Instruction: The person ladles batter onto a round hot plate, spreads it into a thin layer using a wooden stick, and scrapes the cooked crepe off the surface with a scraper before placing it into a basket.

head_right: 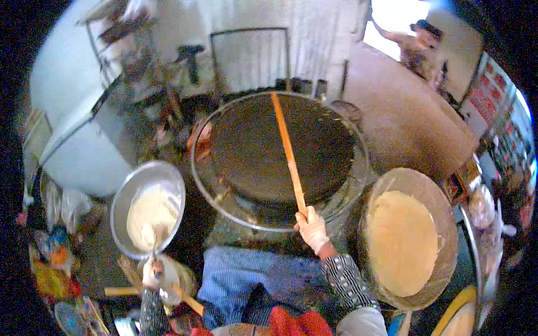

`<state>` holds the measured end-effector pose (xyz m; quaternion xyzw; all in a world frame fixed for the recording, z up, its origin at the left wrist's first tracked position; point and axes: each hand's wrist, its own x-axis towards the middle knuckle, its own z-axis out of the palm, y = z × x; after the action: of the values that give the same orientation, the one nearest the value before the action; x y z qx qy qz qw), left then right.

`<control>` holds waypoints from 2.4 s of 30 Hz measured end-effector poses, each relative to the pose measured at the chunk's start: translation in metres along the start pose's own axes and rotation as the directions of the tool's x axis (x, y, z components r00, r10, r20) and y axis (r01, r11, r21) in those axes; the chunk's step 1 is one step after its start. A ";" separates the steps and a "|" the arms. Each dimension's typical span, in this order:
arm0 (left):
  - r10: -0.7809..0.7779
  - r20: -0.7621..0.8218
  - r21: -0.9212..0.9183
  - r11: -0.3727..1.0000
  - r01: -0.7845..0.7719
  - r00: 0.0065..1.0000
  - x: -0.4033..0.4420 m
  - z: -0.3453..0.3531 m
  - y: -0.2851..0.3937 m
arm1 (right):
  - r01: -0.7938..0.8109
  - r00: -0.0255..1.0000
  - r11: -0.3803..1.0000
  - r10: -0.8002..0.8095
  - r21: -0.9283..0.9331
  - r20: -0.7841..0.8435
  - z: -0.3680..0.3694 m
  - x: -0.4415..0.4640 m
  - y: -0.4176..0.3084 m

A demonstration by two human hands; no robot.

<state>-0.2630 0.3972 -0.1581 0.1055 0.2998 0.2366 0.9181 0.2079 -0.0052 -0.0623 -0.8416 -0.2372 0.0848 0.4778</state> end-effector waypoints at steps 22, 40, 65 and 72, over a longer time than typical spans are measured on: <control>0.062 0.807 0.573 -0.320 -0.755 0.587 0.049 0.303 -0.201 | -0.123 0.977 0.958 0.163 0.259 -0.137 -0.016 0.023 0.065; -0.040 0.805 0.342 -0.784 -0.518 0.592 0.076 0.323 -0.231 | -0.059 0.972 0.998 0.065 0.035 -0.224 -0.023 0.039 0.091; 0.553 -0.408 0.603 -0.434 0.669 0.726 0.042 0.075 -0.013 | 0.036 0.994 0.685 0.054 -0.728 0.099 -0.029 -0.005 0.018; 0.326 0.506 0.504 -0.863 0.033 0.799 0.043 0.196 -0.081 | 0.177 0.971 0.815 -0.054 -0.552 0.231 0.003 -0.025 0.012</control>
<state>-0.0844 0.3383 -0.0500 0.9347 0.3477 0.0698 0.0254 0.1891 -0.0200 -0.0760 -0.9162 -0.3505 0.0672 0.1825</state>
